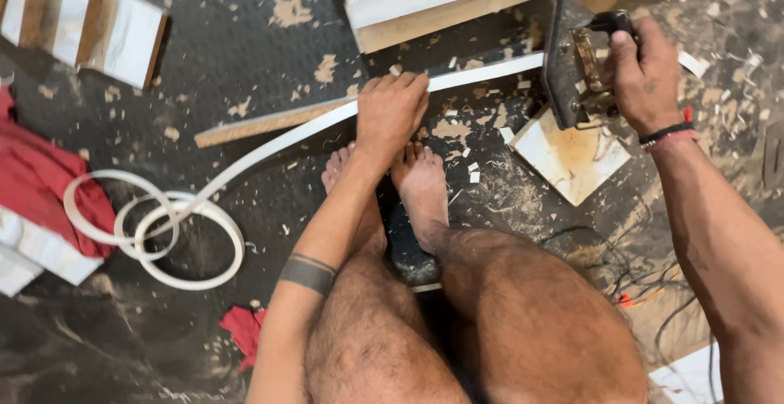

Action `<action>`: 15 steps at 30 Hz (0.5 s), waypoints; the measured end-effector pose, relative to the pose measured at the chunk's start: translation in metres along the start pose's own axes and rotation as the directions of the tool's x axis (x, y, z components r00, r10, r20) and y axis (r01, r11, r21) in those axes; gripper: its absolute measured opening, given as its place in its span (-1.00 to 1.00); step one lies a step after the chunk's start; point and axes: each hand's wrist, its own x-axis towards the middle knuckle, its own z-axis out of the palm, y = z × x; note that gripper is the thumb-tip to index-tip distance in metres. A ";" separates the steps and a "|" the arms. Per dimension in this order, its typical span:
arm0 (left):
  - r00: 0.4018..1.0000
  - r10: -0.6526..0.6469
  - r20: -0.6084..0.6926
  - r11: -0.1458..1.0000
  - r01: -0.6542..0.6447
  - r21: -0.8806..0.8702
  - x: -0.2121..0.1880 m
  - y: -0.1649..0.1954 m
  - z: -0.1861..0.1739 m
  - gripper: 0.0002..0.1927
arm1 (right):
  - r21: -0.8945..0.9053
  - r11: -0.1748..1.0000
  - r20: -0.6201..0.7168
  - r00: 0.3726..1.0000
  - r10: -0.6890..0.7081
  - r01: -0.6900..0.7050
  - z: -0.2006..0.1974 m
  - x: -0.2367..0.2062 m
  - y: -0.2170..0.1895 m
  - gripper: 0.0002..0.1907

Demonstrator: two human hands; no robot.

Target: The person sits on the floor of a workshop and applies white edge banding tape to the edges of wood panels. They align the tape along a panel edge, then run a hand-held edge banding iron along the tape to press and adhere it, working on one panel at a time and setting finished panels aside.

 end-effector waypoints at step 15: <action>0.998 -0.055 0.029 0.998 0.054 0.037 -0.004 0.003 0.004 -0.85 | -0.262 0.955 0.063 0.990 -0.127 0.139 0.048 0.010 -0.024 -0.61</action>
